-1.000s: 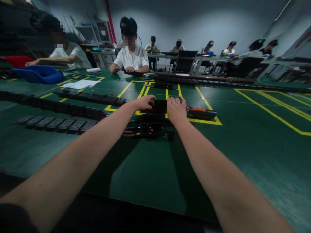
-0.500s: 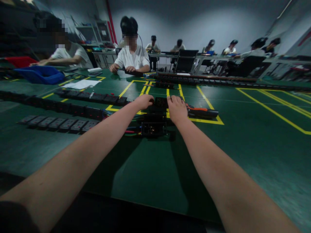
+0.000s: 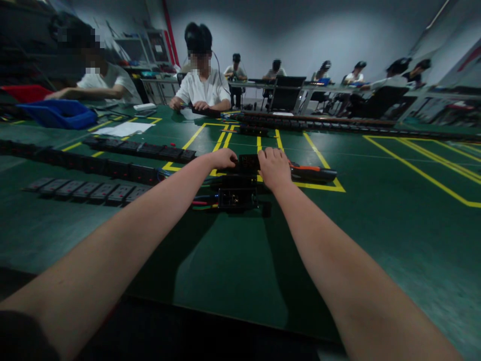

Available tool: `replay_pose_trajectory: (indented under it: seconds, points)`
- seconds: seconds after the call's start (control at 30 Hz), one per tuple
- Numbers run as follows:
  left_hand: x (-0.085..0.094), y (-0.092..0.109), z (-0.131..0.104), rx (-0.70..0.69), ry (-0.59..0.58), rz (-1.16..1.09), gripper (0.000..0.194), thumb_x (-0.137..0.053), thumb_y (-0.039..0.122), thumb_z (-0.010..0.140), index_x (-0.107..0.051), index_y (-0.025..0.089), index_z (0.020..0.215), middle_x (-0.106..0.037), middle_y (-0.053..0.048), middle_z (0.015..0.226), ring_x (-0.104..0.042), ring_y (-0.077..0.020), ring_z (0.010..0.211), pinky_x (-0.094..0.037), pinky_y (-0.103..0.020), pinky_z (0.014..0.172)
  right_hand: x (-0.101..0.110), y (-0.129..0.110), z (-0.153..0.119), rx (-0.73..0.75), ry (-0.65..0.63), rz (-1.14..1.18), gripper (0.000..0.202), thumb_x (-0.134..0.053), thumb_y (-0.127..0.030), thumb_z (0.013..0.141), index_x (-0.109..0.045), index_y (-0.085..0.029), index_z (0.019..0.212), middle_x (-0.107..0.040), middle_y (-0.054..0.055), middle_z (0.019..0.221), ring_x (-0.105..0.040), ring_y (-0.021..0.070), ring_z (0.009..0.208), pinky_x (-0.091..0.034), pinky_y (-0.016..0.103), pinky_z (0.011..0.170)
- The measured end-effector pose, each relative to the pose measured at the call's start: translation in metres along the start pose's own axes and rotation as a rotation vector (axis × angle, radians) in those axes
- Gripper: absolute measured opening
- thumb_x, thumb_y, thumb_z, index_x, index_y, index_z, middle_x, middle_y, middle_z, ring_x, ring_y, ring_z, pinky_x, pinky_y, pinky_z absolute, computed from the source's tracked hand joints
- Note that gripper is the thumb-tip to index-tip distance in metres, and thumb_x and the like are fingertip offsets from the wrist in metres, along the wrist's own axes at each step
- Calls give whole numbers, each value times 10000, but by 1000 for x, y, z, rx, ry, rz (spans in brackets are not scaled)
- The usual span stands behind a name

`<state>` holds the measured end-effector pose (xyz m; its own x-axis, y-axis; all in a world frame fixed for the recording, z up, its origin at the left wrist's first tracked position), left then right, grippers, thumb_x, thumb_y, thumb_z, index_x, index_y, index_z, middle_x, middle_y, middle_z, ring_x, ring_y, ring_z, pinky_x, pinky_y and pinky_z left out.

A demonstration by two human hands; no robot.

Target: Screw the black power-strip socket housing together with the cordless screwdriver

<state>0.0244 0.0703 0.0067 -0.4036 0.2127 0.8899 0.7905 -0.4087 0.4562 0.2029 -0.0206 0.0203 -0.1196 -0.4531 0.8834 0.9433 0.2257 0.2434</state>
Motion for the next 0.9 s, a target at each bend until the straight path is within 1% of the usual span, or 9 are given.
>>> replay_pose_trajectory:
  seconds: [0.13, 0.2, 0.3, 0.37, 0.43, 0.53, 0.63, 0.77, 0.9]
  points:
    - [4, 1, -2, -23, -14, -44, 314, -743, 104, 781, -903, 173, 1043, -810, -55, 878, -718, -217, 880, -564, -334, 878, 5, -5, 3, 6, 19, 23, 657, -687, -307, 948, -599, -72, 1555, -652, 282, 1526, -571, 469, 1428, -464, 626, 1223]
    - [5, 1, -3, -30, -30, -53, 339, -736, 129, 781, -904, 180, 1072, -823, -52, 900, -711, -209, 875, -558, -320, 854, 5, -6, 4, -8, 3, 40, 689, -693, -287, 947, -572, -75, 1592, -659, 276, 1530, -590, 457, 1419, -488, 607, 1207]
    - [6, -2, -2, -24, -38, -61, 359, -734, 166, 785, -911, 184, 1097, -825, -52, 899, -707, -206, 868, -558, -320, 859, 4, -9, 3, -12, -27, 32, 735, -688, -243, 959, -522, -74, 1655, -682, 266, 1496, -626, 427, 1371, -530, 543, 1145]
    - [7, -2, -1, -25, -31, -61, 369, -739, 171, 775, -917, 179, 1098, -828, -58, 914, -707, -207, 875, -560, -328, 881, 5, -10, 2, -6, -31, 7, 710, -690, -236, 970, -535, -63, 1641, -690, 270, 1468, -636, 420, 1345, -532, 513, 1114]
    - [6, -1, -1, -31, -29, -46, 357, -745, 163, 757, -920, 176, 1068, -823, -58, 910, -705, -211, 878, -560, -334, 892, 6, -10, 1, -6, -27, -16, 638, -699, -247, 975, -587, -62, 1575, -701, 274, 1429, -643, 421, 1310, -523, 502, 1088]
    - [3, 0, 0, -36, -52, -14, 319, -741, 153, 752, -913, 188, 1018, -791, -40, 844, -697, -209, 853, -559, -332, 873, 6, -10, 0, 3, -28, -33, 561, -714, -269, 971, -634, -78, 1493, -720, 271, 1379, -652, 416, 1245, -507, 493, 1041]
    - [1, 1, 1, -36, -69, 1, 315, -743, 154, 743, -909, 207, 1006, -774, -30, 805, -699, -213, 840, -567, -335, 862, 5, -10, 0, 7, -36, -47, 533, -726, -280, 968, -651, -80, 1456, -730, 270, 1351, -659, 410, 1215, -494, 482, 1016]
    - [1, 3, 0, -40, -63, 6, 312, -750, 149, 752, -910, 212, 1012, -795, -40, 833, -722, -227, 876, -580, -340, 879, 3, -8, 2, 10, -30, -56, 517, -718, -286, 982, -658, -66, 1446, -734, 270, 1319, -663, 412, 1206, -488, 484, 1009]
    - [5, 6, -3, -51, -9, 27, 360, -738, 115, 782, -914, 195, 1085, -841, -49, 925, -748, -233, 932, -578, -330, 911, 0, -5, 5, 14, -11, -41, 519, -713, -289, 979, -656, -103, 1460, -726, 256, 1348, -643, 427, 1237, -477, 517, 1041]
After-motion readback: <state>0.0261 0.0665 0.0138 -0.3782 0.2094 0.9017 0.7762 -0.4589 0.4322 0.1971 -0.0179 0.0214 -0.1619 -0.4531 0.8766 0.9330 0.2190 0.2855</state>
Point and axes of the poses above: each hand's wrist, its own z-axis towards the middle knuckle, its own x-axis out of the back of the hand, y = z × x, the point moved 7 cm from there along z, towards the middle knuckle
